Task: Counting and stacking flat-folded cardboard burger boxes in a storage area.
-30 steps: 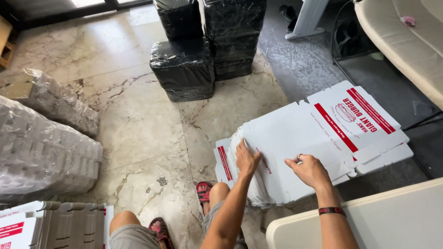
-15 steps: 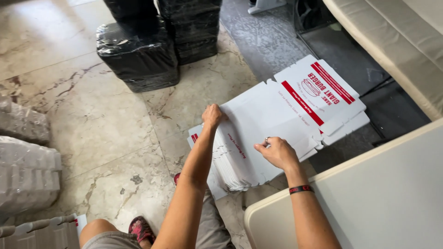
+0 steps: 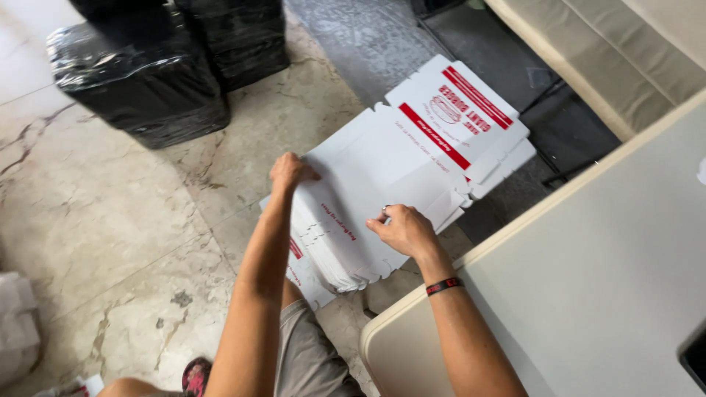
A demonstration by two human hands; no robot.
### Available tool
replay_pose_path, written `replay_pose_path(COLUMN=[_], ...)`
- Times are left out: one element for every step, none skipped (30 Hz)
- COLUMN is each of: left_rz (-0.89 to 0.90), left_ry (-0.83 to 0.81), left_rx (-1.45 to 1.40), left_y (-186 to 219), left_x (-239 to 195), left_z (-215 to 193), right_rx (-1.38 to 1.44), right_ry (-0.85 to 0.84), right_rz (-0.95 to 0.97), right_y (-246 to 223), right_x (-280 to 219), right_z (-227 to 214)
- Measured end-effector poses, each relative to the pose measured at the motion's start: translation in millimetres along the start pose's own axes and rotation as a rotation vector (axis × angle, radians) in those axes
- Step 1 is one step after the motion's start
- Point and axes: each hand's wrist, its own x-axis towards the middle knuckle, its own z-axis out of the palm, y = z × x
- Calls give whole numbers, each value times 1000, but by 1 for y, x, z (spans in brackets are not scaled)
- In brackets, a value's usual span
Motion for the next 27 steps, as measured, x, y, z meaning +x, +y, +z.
replay_pose_path(left_rz=[8,22,48,68,76,79,82,89,87,84,89,86,84,82,82,81,78,62,47,45,48,51,50,51,52,53,49], left_ry=[-42,-53,-31,-6,-14,-43,-72,-70,-86,-105,-105,-102,-99,-99,-94,-88,-88,-107,-127,-125,-136,-149,-150,-143,-136,-137,-137], left_rx=[8,15,32,47,52,55,57,59,85,112,115,153,191,193,181,167,167,182,196,196,194,193,195,140,85,86,72], left_y=[0,2,3,1,4,7,10,8,7,4,6,6,6,7,8,8,7,7,7,10,12,15,9,3,-3,-4,-5], left_x=[-5,-7,-9,-12,-18,-22,-27,-22,-18,-14,-11,-8,-5,-6,-7,-8,-7,-4,-1,-11,-20,-29,-17,-6,6,6,6], left_z=[-7,-8,-8,-10,-13,-19,-25,-26,-28,-28,-26,-24,-22,-23,-24,-24,-22,-21,-20,-27,-35,-42,-34,-25,-16,-17,-18], right_rx=[-5,3,9,12,17,17,16,19,21,24,28,30,33,35,34,32,32,30,28,27,27,28,30,30,31,33,37], right_ry=[-12,-5,-6,-11,-8,-8,-8,-1,-6,-14,-9,-9,-8,-10,-6,-3,-6,-4,-3,-3,3,8,8,4,0,0,-2], right_rz=[-19,-3,-10,-23,-12,-16,-20,-20,-19,-17,-14,-22,-31,-31,-34,-37,-38,-37,-37,-39,-44,-48,-48,-45,-43,-42,-40], right_y=[1,1,1,0,2,2,2,0,-2,-4,-2,0,2,2,3,4,4,4,4,4,4,5,3,2,1,0,-2], right_x=[1,0,-1,-2,-3,-3,-3,-6,-8,-11,-9,-7,-4,-4,-4,-3,-3,-3,-3,-3,-2,-2,-3,-5,-6,-8,-10], right_z=[0,-1,-2,-2,-1,-1,-2,-4,-6,-7,-7,-6,-5,-4,-3,-3,-2,-2,-2,-2,-2,-1,-3,-4,-5,-6,-8])
